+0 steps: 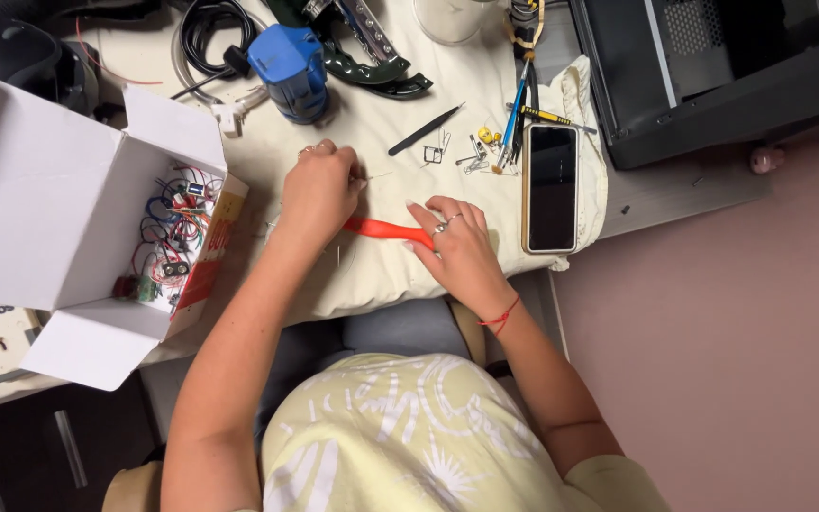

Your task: The person sits at a cluttered desk and sorts through a small pile of loose wires and electronic components. They pick up individual wires, separate them, and place them back into a white box or onto the desk surface.

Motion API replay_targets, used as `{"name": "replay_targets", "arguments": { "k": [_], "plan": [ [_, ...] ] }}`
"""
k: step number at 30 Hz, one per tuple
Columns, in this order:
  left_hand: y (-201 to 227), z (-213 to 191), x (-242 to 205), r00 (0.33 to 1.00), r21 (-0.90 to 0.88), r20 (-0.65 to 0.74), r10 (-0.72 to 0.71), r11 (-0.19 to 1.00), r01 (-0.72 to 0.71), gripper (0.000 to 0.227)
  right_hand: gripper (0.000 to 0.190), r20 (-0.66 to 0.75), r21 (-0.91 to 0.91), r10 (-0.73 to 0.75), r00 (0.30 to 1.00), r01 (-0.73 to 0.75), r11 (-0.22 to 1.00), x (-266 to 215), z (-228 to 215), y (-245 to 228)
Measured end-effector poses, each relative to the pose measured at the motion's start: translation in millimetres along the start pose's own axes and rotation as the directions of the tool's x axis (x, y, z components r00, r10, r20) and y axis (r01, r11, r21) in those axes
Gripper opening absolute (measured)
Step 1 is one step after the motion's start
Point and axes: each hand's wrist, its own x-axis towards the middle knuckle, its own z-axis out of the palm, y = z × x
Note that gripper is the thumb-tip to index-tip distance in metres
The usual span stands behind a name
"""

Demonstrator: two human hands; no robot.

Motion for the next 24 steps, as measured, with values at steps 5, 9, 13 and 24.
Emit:
{"name": "replay_targets", "arguments": {
  "k": [5, 9, 13, 24],
  "plan": [
    [5.6, -4.1, -11.6, 1.000, -0.046, -0.013, -0.014, 0.999, 0.014, 0.007, 0.035, -0.225, 0.355, 0.170, 0.959, -0.082, 0.931, 5.1, -2.0, -4.4],
    [8.7, -10.8, -18.7, 0.998, -0.138, -0.050, -0.037, 0.990, 0.029, 0.010, 0.039, -0.242, 0.713, 0.373, 0.896, -0.097, 0.695, 10.8, -6.7, -14.4],
    [8.7, -4.6, -17.8, 0.997, -0.138, -0.076, -0.018, 0.990, 0.007, 0.022, 0.052, -0.113, 0.885, 0.375, 0.920, -0.079, 0.458, 11.3, -5.8, -23.4],
    [9.3, 13.2, -13.8, 0.999, -0.148, -0.009, -0.035, 0.988, 0.033, 0.009, 0.043, -0.208, 0.743, 0.136, 0.969, 0.066, 0.666, 17.3, -21.3, -17.4]
  ]
}}
